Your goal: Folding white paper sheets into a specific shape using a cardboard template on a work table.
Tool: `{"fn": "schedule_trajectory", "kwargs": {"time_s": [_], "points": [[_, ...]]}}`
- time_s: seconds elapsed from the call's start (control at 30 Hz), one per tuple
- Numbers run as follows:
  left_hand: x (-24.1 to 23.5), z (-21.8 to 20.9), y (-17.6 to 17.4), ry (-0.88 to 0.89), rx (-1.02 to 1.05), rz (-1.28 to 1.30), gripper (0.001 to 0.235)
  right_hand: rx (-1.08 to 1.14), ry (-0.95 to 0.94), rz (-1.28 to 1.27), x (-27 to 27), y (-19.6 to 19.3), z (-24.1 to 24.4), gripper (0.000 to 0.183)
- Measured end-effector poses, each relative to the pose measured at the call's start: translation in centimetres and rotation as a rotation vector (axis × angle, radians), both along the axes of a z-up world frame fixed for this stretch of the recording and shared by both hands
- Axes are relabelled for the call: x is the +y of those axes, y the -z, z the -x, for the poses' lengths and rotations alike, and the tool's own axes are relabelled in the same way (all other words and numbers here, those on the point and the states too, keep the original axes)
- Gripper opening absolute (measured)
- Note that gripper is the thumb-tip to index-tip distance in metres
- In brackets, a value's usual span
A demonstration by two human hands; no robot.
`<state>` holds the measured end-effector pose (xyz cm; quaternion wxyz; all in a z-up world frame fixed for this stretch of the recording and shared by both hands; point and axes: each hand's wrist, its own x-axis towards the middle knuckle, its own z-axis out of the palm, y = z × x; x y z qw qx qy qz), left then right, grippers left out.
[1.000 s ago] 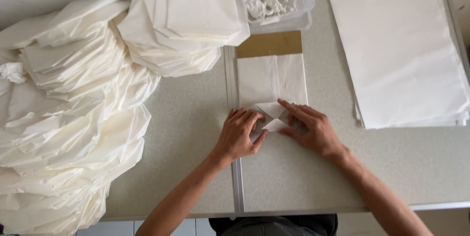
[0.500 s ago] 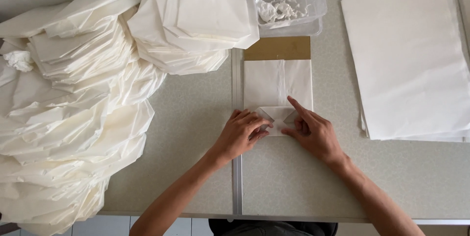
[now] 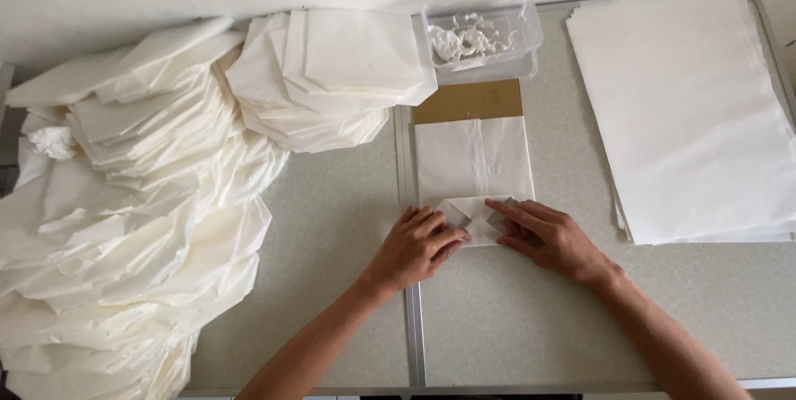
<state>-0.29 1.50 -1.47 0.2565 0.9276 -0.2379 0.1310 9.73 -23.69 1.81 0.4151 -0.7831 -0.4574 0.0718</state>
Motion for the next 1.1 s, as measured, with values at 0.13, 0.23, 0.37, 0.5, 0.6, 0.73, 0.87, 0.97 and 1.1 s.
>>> {"fn": "schedule_trajectory", "kwargs": {"time_s": [0.13, 0.23, 0.37, 0.5, 0.6, 0.73, 0.87, 0.97, 1.1], "points": [[0.8, -1.0, 0.3, 0.092, -0.042, 0.058, 0.018, 0.180, 0.023, 0.059, -1.7, 2.9, -1.8, 0.043], [-0.5, 2.9, 1.6, 0.046, -0.037, 0.032, 0.016, 0.366, 0.055, 0.160, -2.5, 3.0, 2.1, 0.049], [0.8, -1.0, -0.2, 0.022, -0.057, 0.020, 0.014, 0.196, 0.053, 0.106, -0.9, 2.6, -1.4, 0.050], [0.2, 0.6, -0.5, 0.019, 0.053, 0.041, 0.017, 0.253, 0.059, 0.152, -0.6, 1.5, -0.1, 0.063], [0.5, 0.4, -0.1, 0.019, 0.068, 0.036, 0.018, -0.025, -0.155, 0.276, 0.9, -1.6, -3.2, 0.043], [0.2, 0.5, -0.2, 0.018, 0.009, 0.053, 0.019, -0.188, 0.100, 0.244, 5.6, -4.8, -9.4, 0.046], [0.4, 0.6, 0.5, -0.013, 0.029, 0.008, 0.021, -0.552, 0.188, 0.294, 10.0, -2.5, -16.3, 0.069], [0.6, 0.6, 0.7, -0.017, 0.091, -0.053, 0.020, -0.890, 0.263, 0.424, 12.2, -1.0, -17.7, 0.076], [0.6, 0.6, 0.6, -0.008, 0.157, -0.086, 0.022, -0.943, 0.306, 0.492, 13.4, -0.4, -18.2, 0.061]]}}
